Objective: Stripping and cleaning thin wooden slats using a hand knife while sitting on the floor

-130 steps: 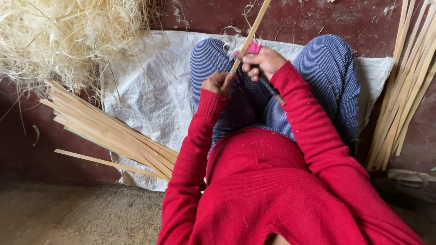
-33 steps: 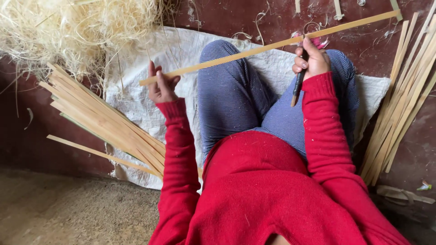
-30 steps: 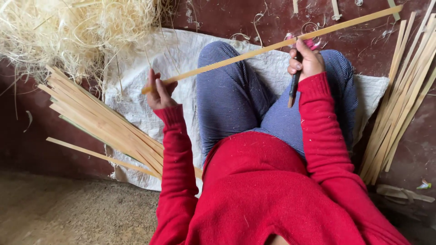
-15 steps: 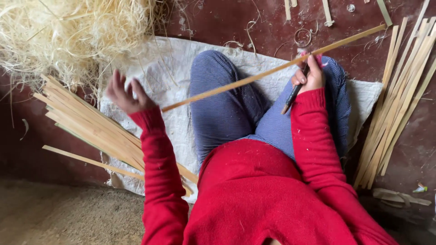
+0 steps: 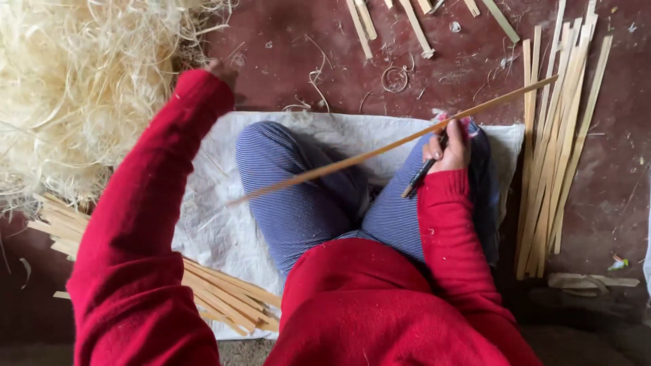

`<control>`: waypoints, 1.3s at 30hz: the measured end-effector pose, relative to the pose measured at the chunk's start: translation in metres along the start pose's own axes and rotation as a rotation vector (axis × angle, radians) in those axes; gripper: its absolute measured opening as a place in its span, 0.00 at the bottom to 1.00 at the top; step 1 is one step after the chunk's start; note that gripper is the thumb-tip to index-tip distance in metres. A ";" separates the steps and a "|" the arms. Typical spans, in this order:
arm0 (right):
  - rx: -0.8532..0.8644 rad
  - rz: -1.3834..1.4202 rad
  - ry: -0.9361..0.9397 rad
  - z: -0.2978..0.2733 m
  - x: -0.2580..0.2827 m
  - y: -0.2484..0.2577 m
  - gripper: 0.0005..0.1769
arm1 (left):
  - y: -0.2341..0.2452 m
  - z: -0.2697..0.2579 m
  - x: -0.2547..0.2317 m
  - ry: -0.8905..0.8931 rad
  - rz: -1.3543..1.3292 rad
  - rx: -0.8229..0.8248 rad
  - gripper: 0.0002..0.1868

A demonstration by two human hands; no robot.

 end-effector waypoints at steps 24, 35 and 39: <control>0.227 0.519 -0.219 0.034 -0.015 0.079 0.08 | -0.076 0.183 -0.302 -0.529 0.149 0.131 0.30; 0.367 0.419 -0.152 0.030 -0.004 0.056 0.14 | -0.103 0.107 -0.153 -0.950 0.391 -0.287 0.33; 0.320 0.408 -0.131 0.028 -0.004 0.048 0.13 | -0.047 0.087 0.017 -0.510 0.234 -0.225 0.22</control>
Point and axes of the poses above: each hand's wrist, its own z-axis towards the middle knuckle, its own y-axis out of the back of the hand, x = y × z, the point moved 3 cm from there along z, towards the middle knuckle, and after that the axes turned 7 degrees about -y, right-handed, at the moved point
